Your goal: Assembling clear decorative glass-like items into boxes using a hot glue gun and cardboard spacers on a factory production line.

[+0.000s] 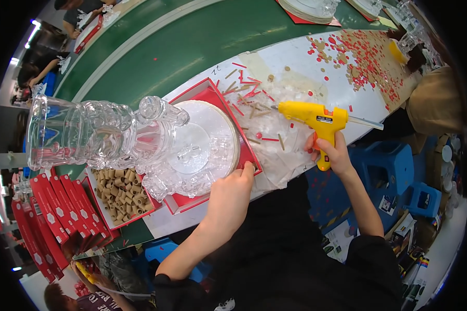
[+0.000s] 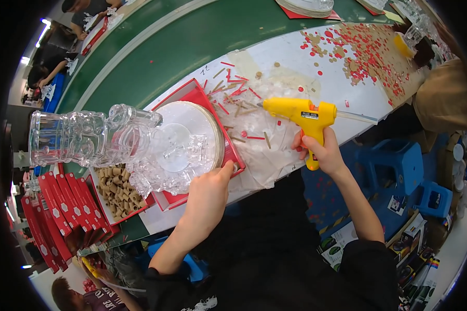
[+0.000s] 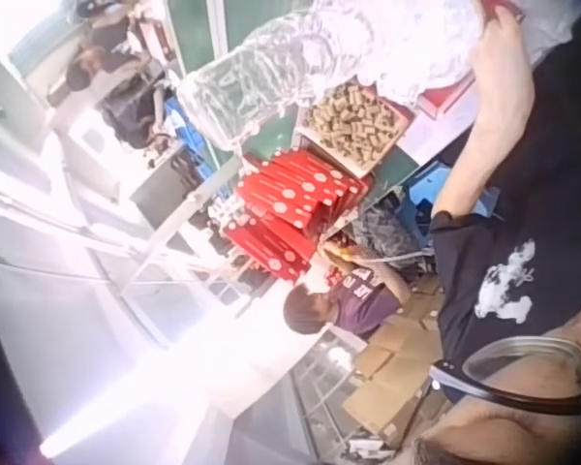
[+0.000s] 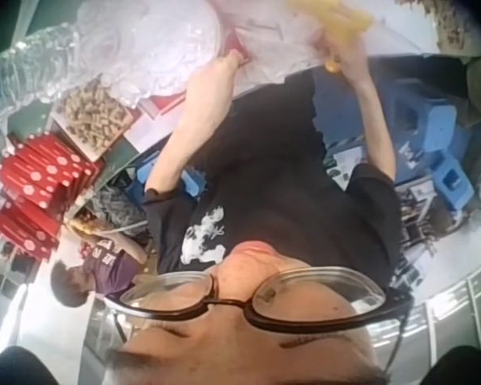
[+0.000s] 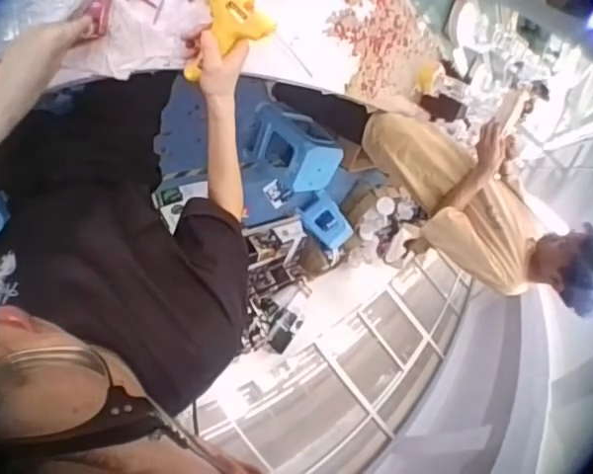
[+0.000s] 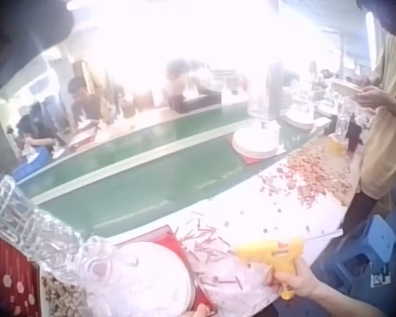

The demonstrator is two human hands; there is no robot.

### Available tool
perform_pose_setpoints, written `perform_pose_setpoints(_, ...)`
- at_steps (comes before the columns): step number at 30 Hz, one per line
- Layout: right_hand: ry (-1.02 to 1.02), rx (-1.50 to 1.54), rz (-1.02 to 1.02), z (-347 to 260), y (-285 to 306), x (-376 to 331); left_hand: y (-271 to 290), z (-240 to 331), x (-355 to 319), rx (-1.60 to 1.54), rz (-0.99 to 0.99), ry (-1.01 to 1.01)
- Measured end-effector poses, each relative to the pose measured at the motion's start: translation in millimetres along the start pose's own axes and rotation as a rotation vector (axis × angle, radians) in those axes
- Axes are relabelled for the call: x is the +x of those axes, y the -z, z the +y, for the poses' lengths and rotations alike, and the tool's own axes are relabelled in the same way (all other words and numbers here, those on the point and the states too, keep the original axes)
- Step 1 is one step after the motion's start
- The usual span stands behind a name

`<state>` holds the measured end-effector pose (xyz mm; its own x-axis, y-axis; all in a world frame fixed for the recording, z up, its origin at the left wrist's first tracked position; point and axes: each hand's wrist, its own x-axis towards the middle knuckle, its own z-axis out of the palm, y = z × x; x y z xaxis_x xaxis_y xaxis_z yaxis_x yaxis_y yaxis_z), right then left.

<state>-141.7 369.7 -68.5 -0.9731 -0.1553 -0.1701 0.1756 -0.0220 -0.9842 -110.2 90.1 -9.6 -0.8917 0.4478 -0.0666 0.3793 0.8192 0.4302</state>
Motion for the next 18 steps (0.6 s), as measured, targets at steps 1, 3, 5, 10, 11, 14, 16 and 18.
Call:
perform_pose_setpoints(1, 0.001, 0.0, 0.0, -0.9, -1.5, -0.2, -1.6, 0.4, -0.8, -0.015, 0.021, 0.012)
perform_pose_setpoints(3, 0.0, -0.012, 0.006, -3.3, -3.8, -0.8, -2.8, 2.8, -0.7, -0.033, 0.043, 0.024)
perform_pose_setpoints(5, -0.002, -0.024, 0.013, -3.5, -4.6, -1.7, -1.6, 6.1, 0.3, -0.067, -0.026, 0.153)
perform_pose_setpoints(10, 0.009, -0.046, 0.032, -1.3, -5.1, -1.9, -5.3, 2.9, 1.8, -0.05, 0.021, 0.081)
perform_pose_setpoints(11, 0.01, -0.047, 0.031, -0.5, -4.8, -1.5, -6.2, 1.9, 1.7, -0.045, 0.068, 0.038)
perform_pose_setpoints(14, 0.02, -0.056, 0.019, 2.4, -3.6, -1.1, -5.8, 12.1, 3.7, 0.056, 0.06, 0.041)
perform_pose_setpoints(16, 0.015, -0.051, 0.022, 1.4, -5.9, -0.6, -5.7, 8.0, 2.3, 0.041, 0.054, 0.038)
perform_pose_setpoints(18, 0.016, -0.056, 0.018, 0.8, -5.5, -0.1, -4.9, 3.8, 0.5, 0.028, 0.057, 0.034)
